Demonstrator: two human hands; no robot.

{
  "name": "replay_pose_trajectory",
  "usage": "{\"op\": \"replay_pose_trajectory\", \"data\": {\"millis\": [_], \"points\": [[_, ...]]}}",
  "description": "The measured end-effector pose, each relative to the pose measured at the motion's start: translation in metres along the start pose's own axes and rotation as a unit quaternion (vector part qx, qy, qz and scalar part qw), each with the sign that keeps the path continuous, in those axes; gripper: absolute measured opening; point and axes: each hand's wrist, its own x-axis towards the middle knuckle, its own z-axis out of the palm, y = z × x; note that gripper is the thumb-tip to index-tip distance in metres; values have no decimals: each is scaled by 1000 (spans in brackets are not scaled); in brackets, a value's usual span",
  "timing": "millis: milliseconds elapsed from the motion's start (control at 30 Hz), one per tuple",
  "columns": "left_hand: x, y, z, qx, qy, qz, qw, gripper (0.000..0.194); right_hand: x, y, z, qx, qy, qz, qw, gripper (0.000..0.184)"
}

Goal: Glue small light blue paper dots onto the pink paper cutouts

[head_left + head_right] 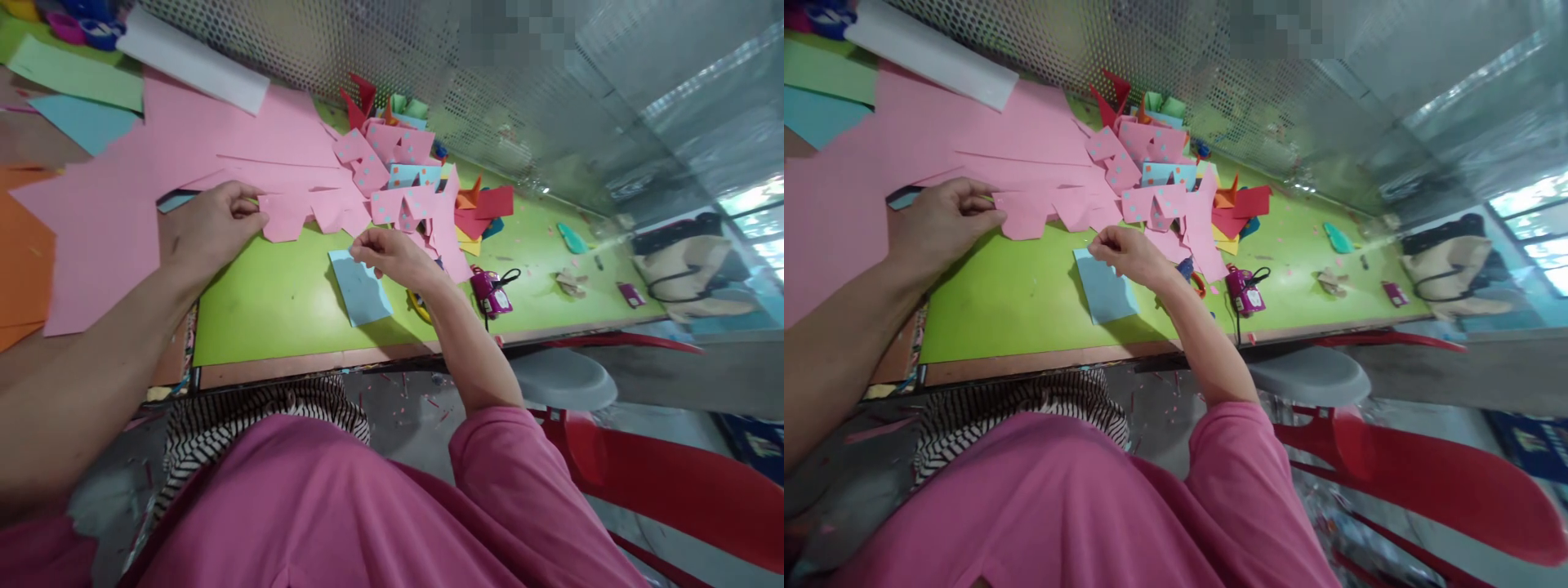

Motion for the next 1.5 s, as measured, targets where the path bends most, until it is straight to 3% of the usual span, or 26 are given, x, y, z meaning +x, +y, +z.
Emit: {"op": "replay_pose_trajectory", "data": {"millis": [133, 267, 433, 700, 833, 967, 1133, 1500], "points": [[2, -4, 2, -45, 11, 26, 999, 38, 25, -28, 16, -69, 50, -95, 992, 13], [6, -7, 5, -70, 15, 12, 997, 25, 55, -56, 32, -170, 92, -174, 966, 9], [7, -5, 6, -80, 2, 25, 996, 18, 74, -77, 42, -272, 107, -191, 937, 8], [3, -1, 5, -85, -8, 24, 996, 14, 78, -88, 48, -379, 112, -194, 898, 4], [4, -1, 6, -100, -10, 25, 995, 14, 78, -83, 46, -398, 143, -195, 885, 13], [8, -6, 10, -143, -14, 35, 989, 14, 71, -59, 43, -371, 163, -246, 880, 21], [6, -4, 8, -99, -3, 21, 995, 20, 56, -31, 54, -393, 165, -266, 865, 34], [1, 3, 4, -71, -14, 15, 997, 16, 62, -25, 68, -473, 138, -239, 837, 44]]}}
